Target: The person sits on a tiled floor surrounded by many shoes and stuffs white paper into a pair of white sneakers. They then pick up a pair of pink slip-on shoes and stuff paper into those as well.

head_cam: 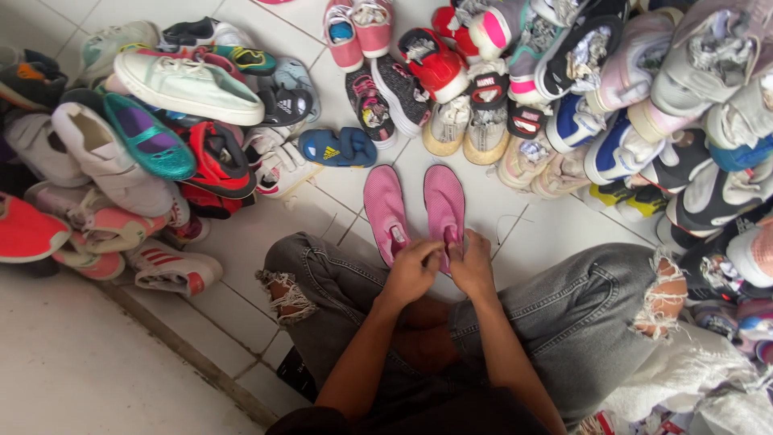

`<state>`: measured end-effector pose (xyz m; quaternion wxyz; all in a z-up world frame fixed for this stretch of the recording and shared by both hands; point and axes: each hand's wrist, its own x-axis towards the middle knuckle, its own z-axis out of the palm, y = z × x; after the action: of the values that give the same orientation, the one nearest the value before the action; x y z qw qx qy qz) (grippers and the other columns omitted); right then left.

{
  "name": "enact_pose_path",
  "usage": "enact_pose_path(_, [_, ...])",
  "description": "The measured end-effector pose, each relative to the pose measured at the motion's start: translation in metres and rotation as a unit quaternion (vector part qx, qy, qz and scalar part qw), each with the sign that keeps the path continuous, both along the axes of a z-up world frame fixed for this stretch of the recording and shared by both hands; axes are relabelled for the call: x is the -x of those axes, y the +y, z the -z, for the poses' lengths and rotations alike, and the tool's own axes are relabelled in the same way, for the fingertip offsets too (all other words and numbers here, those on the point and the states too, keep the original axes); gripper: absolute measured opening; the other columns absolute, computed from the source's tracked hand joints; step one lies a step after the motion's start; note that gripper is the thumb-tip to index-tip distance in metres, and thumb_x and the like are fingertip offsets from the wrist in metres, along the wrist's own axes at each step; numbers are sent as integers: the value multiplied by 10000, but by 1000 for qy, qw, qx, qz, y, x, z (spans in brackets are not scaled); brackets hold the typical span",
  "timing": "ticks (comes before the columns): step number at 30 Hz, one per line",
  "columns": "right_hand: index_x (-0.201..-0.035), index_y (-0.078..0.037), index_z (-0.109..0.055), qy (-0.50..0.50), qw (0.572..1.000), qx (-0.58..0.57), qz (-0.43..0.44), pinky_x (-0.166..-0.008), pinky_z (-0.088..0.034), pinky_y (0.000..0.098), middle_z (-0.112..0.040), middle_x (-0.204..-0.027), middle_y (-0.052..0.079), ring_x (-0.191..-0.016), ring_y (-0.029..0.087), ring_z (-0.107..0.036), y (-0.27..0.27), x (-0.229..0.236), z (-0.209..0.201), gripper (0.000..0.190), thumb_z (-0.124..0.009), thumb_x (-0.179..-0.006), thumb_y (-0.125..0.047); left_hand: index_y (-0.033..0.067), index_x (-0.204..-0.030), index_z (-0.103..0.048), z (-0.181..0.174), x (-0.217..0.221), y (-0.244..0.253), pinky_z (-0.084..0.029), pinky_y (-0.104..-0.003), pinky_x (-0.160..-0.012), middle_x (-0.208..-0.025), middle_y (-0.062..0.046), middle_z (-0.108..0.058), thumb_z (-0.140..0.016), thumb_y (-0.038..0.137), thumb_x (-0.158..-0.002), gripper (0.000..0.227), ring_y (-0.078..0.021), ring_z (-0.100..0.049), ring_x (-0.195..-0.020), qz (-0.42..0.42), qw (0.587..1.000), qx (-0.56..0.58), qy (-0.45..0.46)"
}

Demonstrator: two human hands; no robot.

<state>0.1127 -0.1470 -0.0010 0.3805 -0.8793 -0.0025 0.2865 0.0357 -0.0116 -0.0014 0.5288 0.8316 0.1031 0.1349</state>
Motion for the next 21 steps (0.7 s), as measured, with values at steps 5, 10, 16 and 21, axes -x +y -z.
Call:
enact_pose_path(5, [-1550,-6,-344,13,997,50,-52,-1142,-390,575,-397,-1485,306,-1407,487,-440,13,5,-7,691,-559,-1002,-369,81,-1167,-663,-16,12,38,-540,-481,-894,-1039,-158,-617,-753,200,-896,309,-386,-650,-1002,-196,970,-141,28])
enact_pose_path(10, [-1562,-51,-356,21,995,59,-80,-1141,-376,580,-404,-1502,280,-1419,476,-432,23,12,-29,859,-618,-932,-573,44,-1421,-486,-12,10,42,-522,-603,-962,-1252,-283,-560,-783,355,-860,707,-528,-597,-1159,-85,956,-133,246])
enact_pose_path(16, [-1424,-35,-479,9,999,27,-38,-1046,-463,537,-538,-1319,245,-1277,439,-573,20,7,-1,515,-491,-1007,-336,66,-1426,-503,-10,9,48,-532,-546,-988,-1299,-253,-567,-676,308,-926,582,-484,-583,-1224,-24,967,-59,247])
enact_pose_path(21, [-1414,-29,-473,-33,998,39,-48,-1023,-479,559,-526,-1322,252,-1265,456,-579,12,7,17,516,-539,-978,-296,142,-1183,-703,53,4,44,-507,-486,-995,-1139,-162,-646,-742,331,-892,349,-416,-653,-1088,-100,979,-62,164])
